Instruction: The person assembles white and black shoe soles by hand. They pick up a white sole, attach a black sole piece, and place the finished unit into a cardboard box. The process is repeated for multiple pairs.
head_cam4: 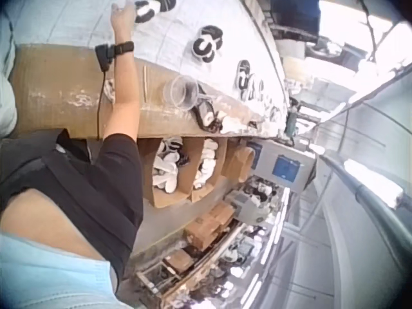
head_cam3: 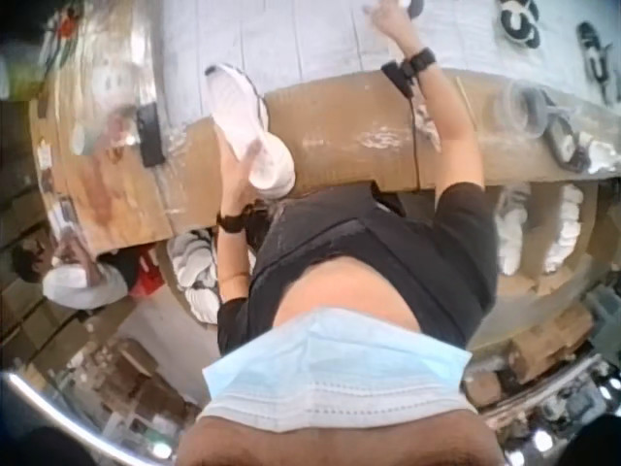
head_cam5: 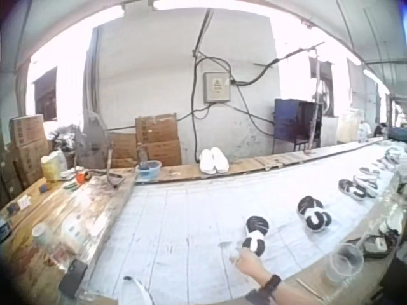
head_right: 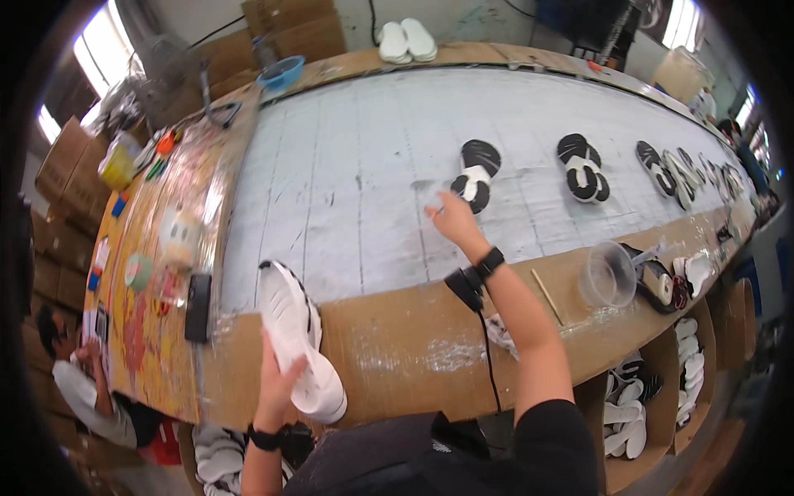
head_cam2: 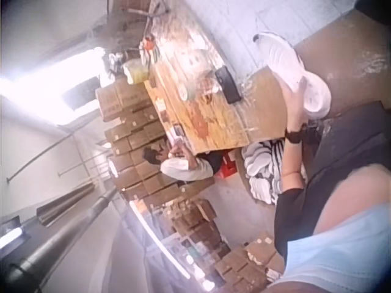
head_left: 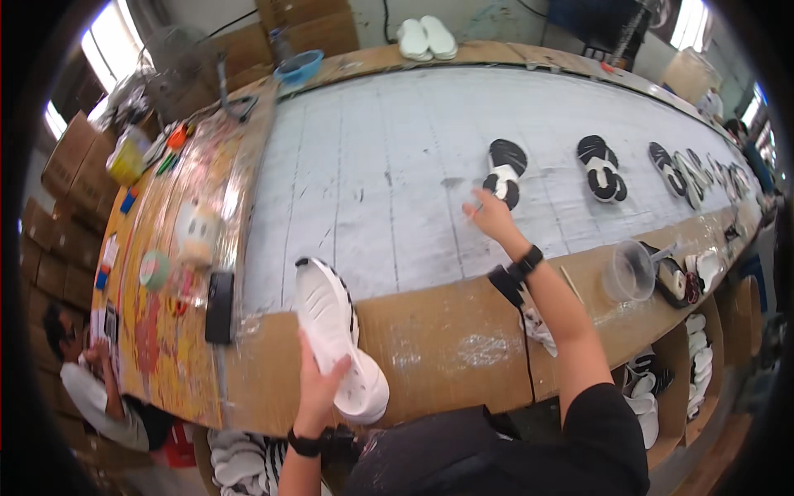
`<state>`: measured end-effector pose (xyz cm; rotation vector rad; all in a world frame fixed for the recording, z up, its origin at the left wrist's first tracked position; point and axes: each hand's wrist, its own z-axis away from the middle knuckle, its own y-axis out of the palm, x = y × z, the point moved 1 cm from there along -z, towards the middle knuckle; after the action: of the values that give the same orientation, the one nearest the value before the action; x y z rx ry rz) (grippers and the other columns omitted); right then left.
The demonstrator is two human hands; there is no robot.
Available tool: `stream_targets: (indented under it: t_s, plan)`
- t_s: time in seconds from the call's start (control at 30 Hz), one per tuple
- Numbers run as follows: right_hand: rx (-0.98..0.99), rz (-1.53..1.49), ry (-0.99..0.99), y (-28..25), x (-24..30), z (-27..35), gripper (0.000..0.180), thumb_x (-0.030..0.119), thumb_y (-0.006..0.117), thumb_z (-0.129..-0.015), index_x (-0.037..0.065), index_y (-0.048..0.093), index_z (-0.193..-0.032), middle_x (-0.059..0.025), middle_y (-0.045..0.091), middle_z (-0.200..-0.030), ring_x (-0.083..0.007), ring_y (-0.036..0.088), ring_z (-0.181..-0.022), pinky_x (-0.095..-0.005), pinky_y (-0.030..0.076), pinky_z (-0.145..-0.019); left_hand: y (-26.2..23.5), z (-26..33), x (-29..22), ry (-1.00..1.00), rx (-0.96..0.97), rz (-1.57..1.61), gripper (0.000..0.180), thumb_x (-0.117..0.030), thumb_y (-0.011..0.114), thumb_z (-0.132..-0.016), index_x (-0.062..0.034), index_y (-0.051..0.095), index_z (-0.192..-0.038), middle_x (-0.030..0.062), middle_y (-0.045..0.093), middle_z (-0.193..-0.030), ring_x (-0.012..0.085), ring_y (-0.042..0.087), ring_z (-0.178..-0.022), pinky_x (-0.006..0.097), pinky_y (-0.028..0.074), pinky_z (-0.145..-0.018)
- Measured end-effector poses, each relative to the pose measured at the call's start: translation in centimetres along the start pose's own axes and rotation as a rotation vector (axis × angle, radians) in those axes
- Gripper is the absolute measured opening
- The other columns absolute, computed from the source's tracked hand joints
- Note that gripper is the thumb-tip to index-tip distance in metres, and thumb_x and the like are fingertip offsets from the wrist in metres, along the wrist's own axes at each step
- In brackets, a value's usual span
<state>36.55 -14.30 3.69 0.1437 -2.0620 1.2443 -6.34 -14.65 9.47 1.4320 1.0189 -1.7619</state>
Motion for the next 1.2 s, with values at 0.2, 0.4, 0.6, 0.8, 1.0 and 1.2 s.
stream_targets:
  t_s: [0.2, 0.4, 0.6, 0.8, 1.0, 1.2]
  plan:
    - [0.034, 0.523, 0.397, -0.1, -2.2, -3.0, 0.097, 0.044, 0.071, -0.061, 0.002, 0.022, -0.133, -0.0246, 0.023, -0.137, -0.0474, 0.017, -0.124, -0.06, 0.027, -0.09, -0.6, 0.9, -0.8, 0.081, -0.014, -0.676, 0.063, -0.013, 0.06, -0.078, 0.0095, 0.028, -0.127, 0.0222, 0.041, -0.116, 0.0337, 0.043, -0.107, 0.039, 0.035, -0.091]
    - [-0.057, -1.179, 0.356, -2.6, 2.9, 0.6, 0.051, 0.024, 0.06, -0.077, -0.003, 0.045, -0.118, -0.0125, 0.053, -0.109, -0.0233, 0.056, -0.096, -0.0313, 0.047, -0.076, -2.8, -0.3, -0.7, 0.381, -0.068, -0.777, 0.047, -0.011, 0.059, -0.078, 0.008, 0.044, -0.118, 0.0235, 0.04, -0.123, 0.0363, 0.038, -0.115, 0.04, 0.032, -0.095]
    - [0.563, -1.876, 0.511, -2.5, 11.5, 11.1, 0.055, 0.025, 0.046, -0.082, -0.004, 0.033, -0.127, -0.0178, 0.044, -0.125, -0.0281, 0.047, -0.113, -0.038, 0.039, -0.095, -0.3, -6.7, -4.2, 0.217, -0.092, 0.297, 0.042, -0.018, 0.046, -0.09, 0.0003, 0.036, -0.127, 0.0134, 0.045, -0.123, 0.0215, 0.043, -0.115, 0.032, 0.033, -0.096]
    - [0.759, -1.418, 0.11, -2.8, 17.8, 17.7, 0.062, 0.0, 0.059, -0.075, -0.003, 0.032, -0.13, -0.0186, 0.043, -0.127, -0.0234, 0.046, -0.114, -0.0315, 0.039, -0.093, -0.5, -8.3, -5.8, 0.057, -0.158, 0.696, 0.027, -0.033, 0.048, -0.09, -0.0064, 0.052, -0.088, 0.0007, 0.057, -0.079, 0.0072, 0.055, -0.068, 0.023, 0.047, -0.062]
    - [0.354, -0.394, -0.547, -3.0, 20.1, 20.5, 0.058, 0.011, 0.062, -0.079, 0.003, 0.035, -0.13, -0.0099, 0.051, -0.119, -0.0139, 0.05, -0.104, -0.0273, 0.042, -0.084, -1.0, -7.2, -7.0, 0.041, -0.26, 0.684, 0.028, -0.033, 0.053, -0.087, -0.0067, 0.05, -0.078, 0.0, 0.056, -0.069, 0.0066, 0.054, -0.06, 0.022, 0.046, -0.055]
    - [0.655, -1.096, 0.188, -3.1, 18.2, 19.5, 0.037, 0.022, 0.053, -0.087, -0.001, 0.05, -0.115, -0.007, 0.06, -0.098, -0.0127, 0.059, -0.083, -0.025, 0.046, -0.074, 0.3, -3.6, -11.0, 0.198, 0.081, 0.846, 0.04, -0.024, 0.057, -0.085, 0.0014, 0.042, -0.112, 0.0093, 0.052, -0.102, 0.0135, 0.053, -0.09, 0.027, 0.046, -0.075]
